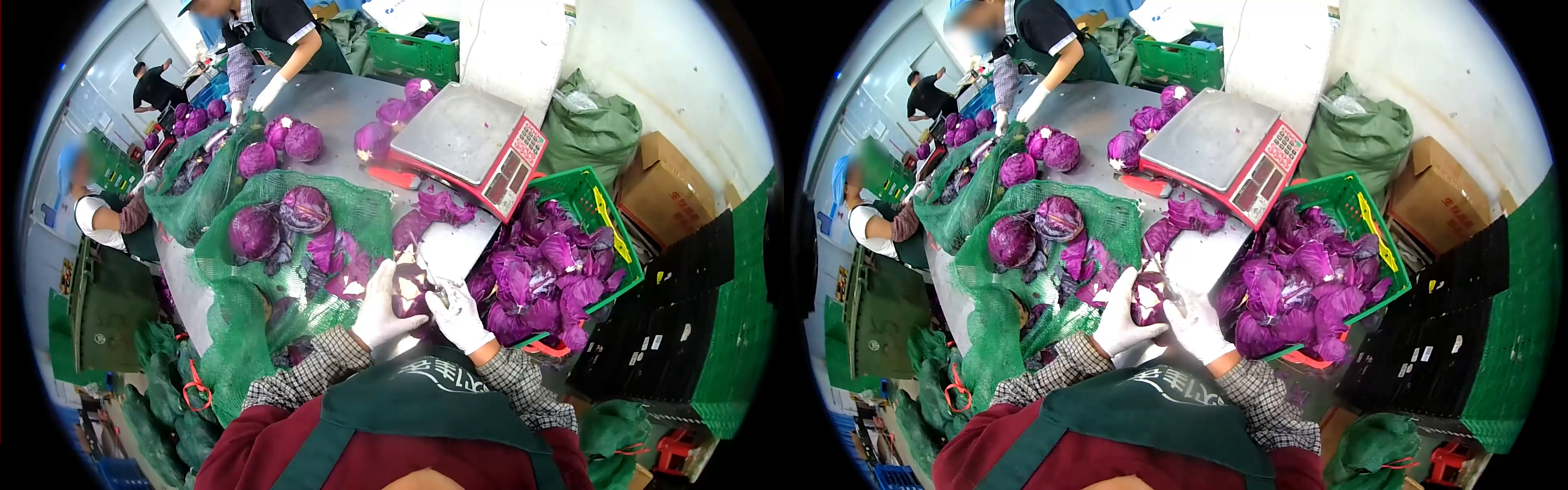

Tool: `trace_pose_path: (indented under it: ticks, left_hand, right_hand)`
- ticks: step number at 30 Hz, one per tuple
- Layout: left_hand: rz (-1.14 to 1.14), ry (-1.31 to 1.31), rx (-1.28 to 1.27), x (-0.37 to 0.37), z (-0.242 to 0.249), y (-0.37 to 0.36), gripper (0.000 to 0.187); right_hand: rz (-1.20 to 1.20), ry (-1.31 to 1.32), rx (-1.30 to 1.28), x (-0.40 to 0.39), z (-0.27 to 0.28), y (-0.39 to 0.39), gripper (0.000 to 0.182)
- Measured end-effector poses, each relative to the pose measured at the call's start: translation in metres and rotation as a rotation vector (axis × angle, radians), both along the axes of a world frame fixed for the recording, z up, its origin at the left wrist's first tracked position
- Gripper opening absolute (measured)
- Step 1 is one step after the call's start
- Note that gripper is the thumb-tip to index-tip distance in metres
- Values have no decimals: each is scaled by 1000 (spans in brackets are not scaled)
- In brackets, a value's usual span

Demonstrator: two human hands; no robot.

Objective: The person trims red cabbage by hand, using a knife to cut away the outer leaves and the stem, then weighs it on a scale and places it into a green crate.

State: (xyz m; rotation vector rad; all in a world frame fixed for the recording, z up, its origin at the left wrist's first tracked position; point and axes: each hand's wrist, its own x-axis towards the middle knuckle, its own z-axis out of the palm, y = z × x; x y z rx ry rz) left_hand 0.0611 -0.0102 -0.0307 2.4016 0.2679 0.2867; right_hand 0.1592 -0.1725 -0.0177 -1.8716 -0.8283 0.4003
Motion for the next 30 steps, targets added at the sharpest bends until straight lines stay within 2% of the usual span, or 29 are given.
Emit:
trace_pose_path:
  ticks: [2,5,9,10,13,14,15,17,18,19,20,21,23,24,25,27,29,30]
  left_hand:
    - [-27,-25,72,2,11,-8,107]
    - [-46,-35,67,4,12,-13,106]
    - [-56,-63,84,10,18,-15,105]
    - [-46,-69,84,9,9,-14,105]
    - [17,-113,69,11,16,-19,99]
    - [-11,-124,61,9,14,-17,101]
    - [-40,-135,55,4,10,-14,102]
    - [-119,-174,19,-12,-3,-2,104]
    - [-101,-182,-144,-22,-10,3,105]
    - [-77,-191,-307,-29,-12,9,106]
    - [-39,-92,-381,-36,-4,17,107]
    - [-15,-29,-400,-42,6,21,105]
    - [26,85,-620,-53,5,28,110]
    - [10,83,-708,-57,-14,37,108]
    - [76,79,-827,-58,-9,32,104]
    - [141,31,-669,-66,-56,47,103]
    - [182,9,-742,-53,-23,37,106]
    - [110,-69,-557,-47,-22,39,106]
  right_hand:
    - [19,1,-26,4,2,-2,42]
    - [104,-90,-78,3,-1,-4,46]
    - [155,-49,-120,10,-8,-4,46]
    - [123,-157,-70,20,-35,1,48]
    - [33,-75,-78,41,-30,7,42]
    - [19,-195,-83,47,-31,10,42]
    - [-3,-180,-219,54,-29,12,42]
    - [-97,96,-117,74,-78,8,43]
    - [-81,-257,-115,69,-90,-2,42]
    - [-160,-13,-168,66,-95,-3,42]
    - [-205,54,-115,59,-94,-7,42]
    - [-255,87,-61,56,-92,-12,41]
    - [-354,147,54,47,-79,-21,40]
    - [-393,123,35,52,-78,-32,40]
    - [-439,96,22,62,-79,-45,39]
    - [-561,49,28,80,-80,-78,41]
    - [-636,-92,23,91,-45,-107,44]
    - [-655,-125,115,101,-28,-120,47]
